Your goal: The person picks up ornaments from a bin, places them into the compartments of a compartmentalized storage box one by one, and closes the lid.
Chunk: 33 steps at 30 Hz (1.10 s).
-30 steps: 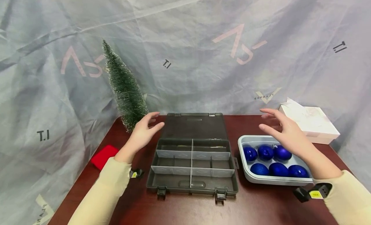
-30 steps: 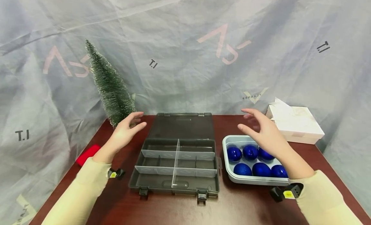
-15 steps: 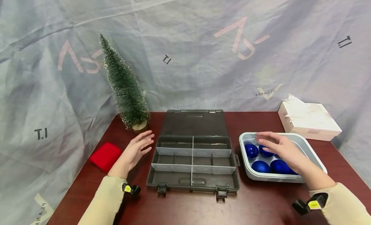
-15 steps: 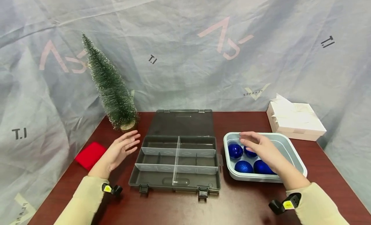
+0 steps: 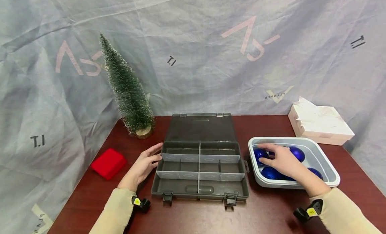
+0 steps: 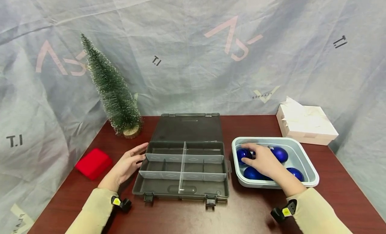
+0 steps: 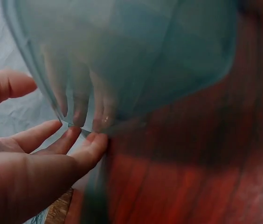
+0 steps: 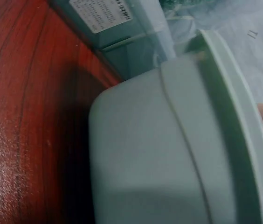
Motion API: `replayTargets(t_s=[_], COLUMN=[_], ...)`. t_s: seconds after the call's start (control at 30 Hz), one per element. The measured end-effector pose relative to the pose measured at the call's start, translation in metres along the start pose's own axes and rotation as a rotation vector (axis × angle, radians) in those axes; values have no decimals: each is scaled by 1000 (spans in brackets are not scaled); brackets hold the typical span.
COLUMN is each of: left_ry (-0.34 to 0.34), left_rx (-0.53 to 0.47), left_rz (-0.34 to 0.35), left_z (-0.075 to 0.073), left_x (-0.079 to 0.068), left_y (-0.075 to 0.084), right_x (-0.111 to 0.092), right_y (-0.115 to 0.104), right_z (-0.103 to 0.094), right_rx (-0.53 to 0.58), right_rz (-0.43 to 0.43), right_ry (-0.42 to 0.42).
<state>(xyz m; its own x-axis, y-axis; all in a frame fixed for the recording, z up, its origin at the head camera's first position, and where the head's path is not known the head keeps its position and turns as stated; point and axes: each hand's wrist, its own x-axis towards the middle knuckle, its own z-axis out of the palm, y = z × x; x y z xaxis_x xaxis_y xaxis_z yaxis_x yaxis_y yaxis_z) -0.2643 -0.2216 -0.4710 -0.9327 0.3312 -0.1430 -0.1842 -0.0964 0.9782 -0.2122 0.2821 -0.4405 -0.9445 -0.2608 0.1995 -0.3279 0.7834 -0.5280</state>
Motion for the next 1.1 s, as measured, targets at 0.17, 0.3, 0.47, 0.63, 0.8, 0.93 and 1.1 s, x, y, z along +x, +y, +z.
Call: replayTargets(t_s=[0.17, 0.3, 0.47, 0.63, 0.8, 0.93, 1.1], left_ry=[-18, -15, -11, -9, -17, -21, -9], left_rx=[-34, -35, -12, 14, 20, 41, 49], left_rz=[14, 9, 5, 7, 10, 7, 0], left_z=[1, 0, -2, -3, -5, -6, -4], left_x=[0, -1, 0, 1, 1, 1, 1], left_y=[-3, -5, -6, -6, -8, -9, -7], right_x=[2, 3, 0, -3, -3, 1, 13], right_y=[0, -1, -3, -9, -21, -36, -64], right_z=[7, 8, 1, -15, -30, -37, -38], right_rx=[-94, -119, -105, -51, 3, 52, 140], right_rz=[-63, -83, -74, -57, -111, -155, -163], right_ry=[35, 39, 38, 56, 92, 140, 140])
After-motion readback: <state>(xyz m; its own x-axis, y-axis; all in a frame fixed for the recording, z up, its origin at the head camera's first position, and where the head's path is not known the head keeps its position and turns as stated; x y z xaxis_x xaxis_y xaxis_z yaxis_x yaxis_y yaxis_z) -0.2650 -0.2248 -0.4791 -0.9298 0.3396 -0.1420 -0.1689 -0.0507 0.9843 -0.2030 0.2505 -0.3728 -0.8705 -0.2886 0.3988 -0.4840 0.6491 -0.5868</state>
